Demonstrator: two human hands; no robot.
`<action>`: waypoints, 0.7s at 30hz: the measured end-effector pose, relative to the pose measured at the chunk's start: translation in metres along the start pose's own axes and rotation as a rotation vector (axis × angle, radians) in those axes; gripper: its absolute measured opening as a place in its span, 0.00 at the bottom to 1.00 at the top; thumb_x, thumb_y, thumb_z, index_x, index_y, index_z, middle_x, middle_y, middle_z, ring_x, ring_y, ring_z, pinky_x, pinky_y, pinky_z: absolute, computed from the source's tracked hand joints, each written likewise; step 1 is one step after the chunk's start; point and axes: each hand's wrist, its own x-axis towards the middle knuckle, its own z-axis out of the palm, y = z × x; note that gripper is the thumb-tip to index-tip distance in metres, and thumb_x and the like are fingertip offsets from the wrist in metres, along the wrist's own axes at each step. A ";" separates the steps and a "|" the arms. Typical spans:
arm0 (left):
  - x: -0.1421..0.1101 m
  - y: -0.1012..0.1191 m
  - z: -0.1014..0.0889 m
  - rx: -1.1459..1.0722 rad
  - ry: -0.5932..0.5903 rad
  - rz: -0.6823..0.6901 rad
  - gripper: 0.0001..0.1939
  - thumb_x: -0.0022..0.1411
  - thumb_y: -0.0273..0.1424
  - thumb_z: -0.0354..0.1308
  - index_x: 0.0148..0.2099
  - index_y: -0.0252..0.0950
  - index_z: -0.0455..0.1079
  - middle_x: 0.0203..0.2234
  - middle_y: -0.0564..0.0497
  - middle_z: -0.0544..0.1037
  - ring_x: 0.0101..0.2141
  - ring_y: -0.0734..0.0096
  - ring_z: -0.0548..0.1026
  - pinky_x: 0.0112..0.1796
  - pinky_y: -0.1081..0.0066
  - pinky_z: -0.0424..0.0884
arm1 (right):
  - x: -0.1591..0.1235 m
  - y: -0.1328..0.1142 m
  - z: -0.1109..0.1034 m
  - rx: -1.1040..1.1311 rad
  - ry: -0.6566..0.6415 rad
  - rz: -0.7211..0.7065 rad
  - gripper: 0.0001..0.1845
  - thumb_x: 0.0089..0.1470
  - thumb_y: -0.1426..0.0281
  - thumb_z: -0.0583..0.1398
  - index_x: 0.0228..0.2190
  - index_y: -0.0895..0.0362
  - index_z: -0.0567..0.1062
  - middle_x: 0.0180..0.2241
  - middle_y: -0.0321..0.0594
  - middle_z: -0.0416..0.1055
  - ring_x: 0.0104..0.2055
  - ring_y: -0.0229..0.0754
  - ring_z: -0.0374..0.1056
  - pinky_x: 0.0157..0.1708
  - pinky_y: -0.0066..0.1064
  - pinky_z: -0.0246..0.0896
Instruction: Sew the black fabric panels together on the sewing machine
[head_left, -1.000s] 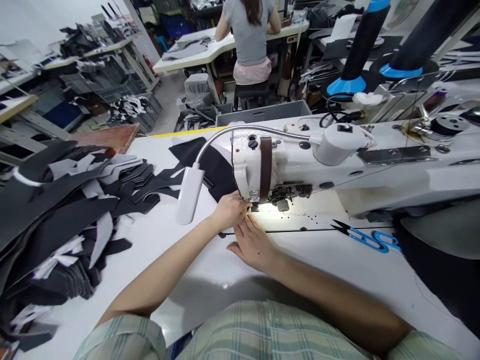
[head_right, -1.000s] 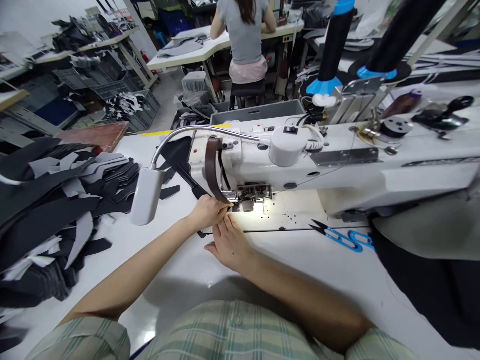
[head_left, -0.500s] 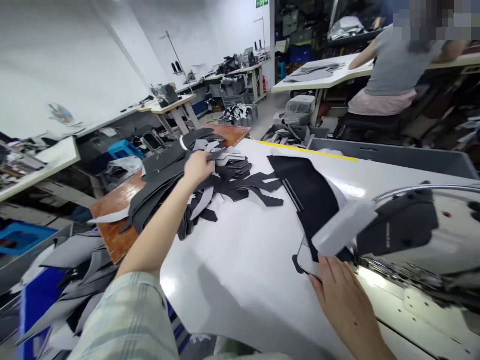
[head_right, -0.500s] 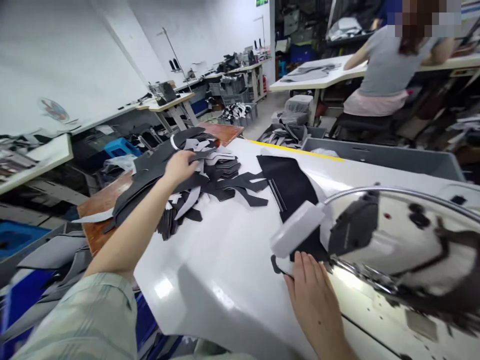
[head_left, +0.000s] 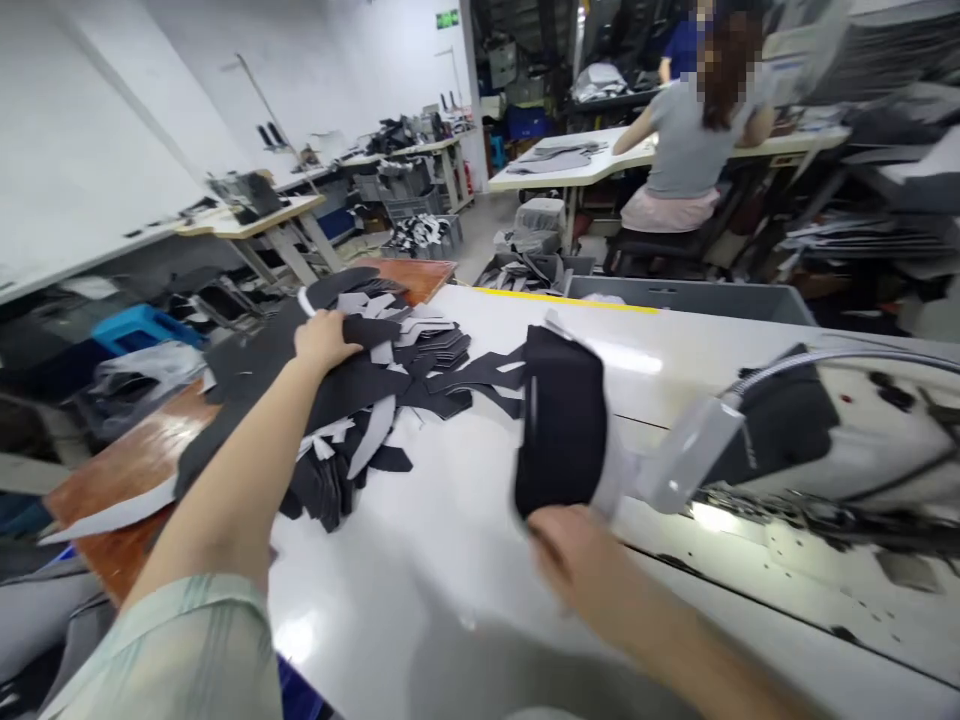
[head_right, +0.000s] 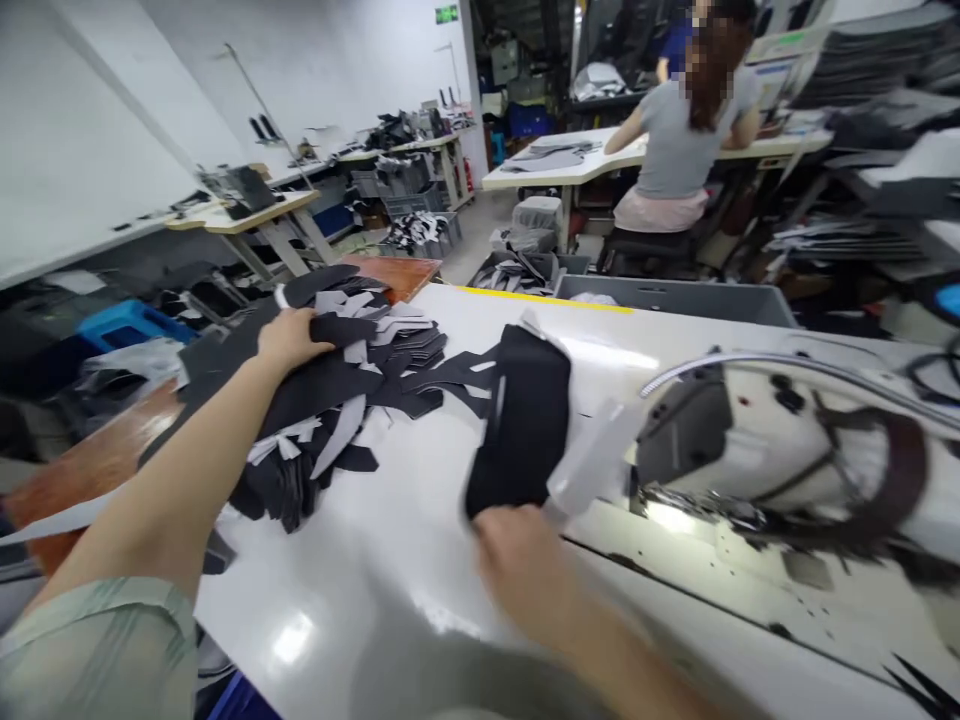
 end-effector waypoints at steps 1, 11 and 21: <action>-0.004 0.006 -0.006 0.025 0.022 0.010 0.27 0.59 0.36 0.54 0.57 0.25 0.61 0.52 0.33 0.67 0.50 0.49 0.68 0.46 0.58 0.67 | 0.003 -0.017 -0.004 0.159 -0.153 -0.105 0.12 0.61 0.67 0.51 0.29 0.54 0.72 0.27 0.36 0.71 0.29 0.39 0.67 0.32 0.29 0.61; -0.099 0.117 -0.062 -0.006 0.147 0.369 0.20 0.62 0.32 0.47 0.55 0.38 0.67 0.50 0.46 0.71 0.43 0.58 0.73 0.39 0.66 0.69 | -0.020 0.062 -0.031 -0.417 -0.162 -0.085 0.15 0.51 0.86 0.51 0.29 0.58 0.72 0.31 0.46 0.71 0.43 0.50 0.68 0.50 0.48 0.59; -0.158 0.269 -0.029 -0.170 0.098 0.886 0.13 0.61 0.24 0.47 0.44 0.34 0.71 0.38 0.45 0.75 0.37 0.63 0.74 0.31 0.71 0.68 | -0.036 0.051 0.013 -0.264 0.093 0.197 0.18 0.55 0.84 0.47 0.40 0.64 0.72 0.46 0.58 0.70 0.52 0.52 0.65 0.54 0.45 0.59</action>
